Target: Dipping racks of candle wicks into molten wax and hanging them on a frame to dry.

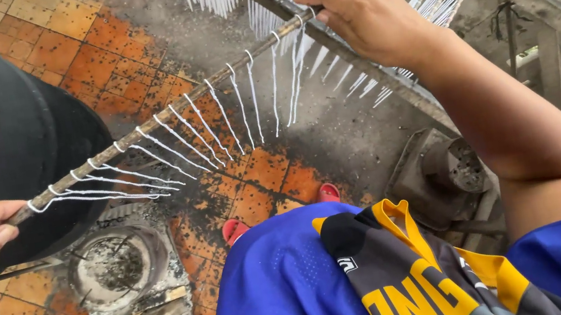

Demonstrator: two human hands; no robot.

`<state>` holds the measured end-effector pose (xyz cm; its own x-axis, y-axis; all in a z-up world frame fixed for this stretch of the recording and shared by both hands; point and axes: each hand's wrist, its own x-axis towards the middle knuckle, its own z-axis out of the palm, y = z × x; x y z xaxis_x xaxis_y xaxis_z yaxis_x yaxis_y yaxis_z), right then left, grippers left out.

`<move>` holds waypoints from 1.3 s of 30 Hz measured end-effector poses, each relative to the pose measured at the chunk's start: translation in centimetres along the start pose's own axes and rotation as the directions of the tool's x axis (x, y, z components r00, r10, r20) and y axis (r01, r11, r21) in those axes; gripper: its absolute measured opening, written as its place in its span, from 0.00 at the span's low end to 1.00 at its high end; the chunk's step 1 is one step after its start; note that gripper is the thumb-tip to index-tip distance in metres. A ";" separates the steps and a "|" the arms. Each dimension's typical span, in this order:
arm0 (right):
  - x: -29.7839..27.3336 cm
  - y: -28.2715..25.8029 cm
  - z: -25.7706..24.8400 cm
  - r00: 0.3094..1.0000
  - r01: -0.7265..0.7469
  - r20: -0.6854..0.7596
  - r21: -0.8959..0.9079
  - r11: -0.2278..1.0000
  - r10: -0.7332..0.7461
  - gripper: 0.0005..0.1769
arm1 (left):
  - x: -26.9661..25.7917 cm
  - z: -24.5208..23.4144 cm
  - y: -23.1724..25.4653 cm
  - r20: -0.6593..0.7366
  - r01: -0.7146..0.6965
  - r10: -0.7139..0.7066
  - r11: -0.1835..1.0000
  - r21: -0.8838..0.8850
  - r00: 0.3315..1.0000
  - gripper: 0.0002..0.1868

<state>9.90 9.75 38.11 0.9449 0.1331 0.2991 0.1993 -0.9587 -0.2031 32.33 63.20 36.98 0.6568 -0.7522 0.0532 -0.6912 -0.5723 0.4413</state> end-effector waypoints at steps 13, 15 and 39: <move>-1.8 -4.0 9.9 0.992 -0.110 -0.028 0.236 0.966 0.120 0.16 | 2.0 -1.3 -1.3 0.077 0.064 -0.104 0.912 0.405 0.992 0.16; -2.0 -5.0 10.2 0.979 -0.192 -0.011 0.264 0.945 0.202 0.19 | 2.3 -0.5 0.2 -0.106 0.009 0.041 0.898 0.439 0.994 0.21; -20.1 6.0 29.0 0.257 -0.667 -0.091 0.703 0.245 0.962 0.11 | 14.2 34.7 -0.6 0.169 -0.279 0.242 0.927 0.252 0.955 0.11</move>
<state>-0.37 8.57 3.87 0.4108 -0.9111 -0.0332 -0.3991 -0.1470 -0.9050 31.60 41.56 6.35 0.4094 -0.9123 0.0059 -0.8997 -0.4026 0.1686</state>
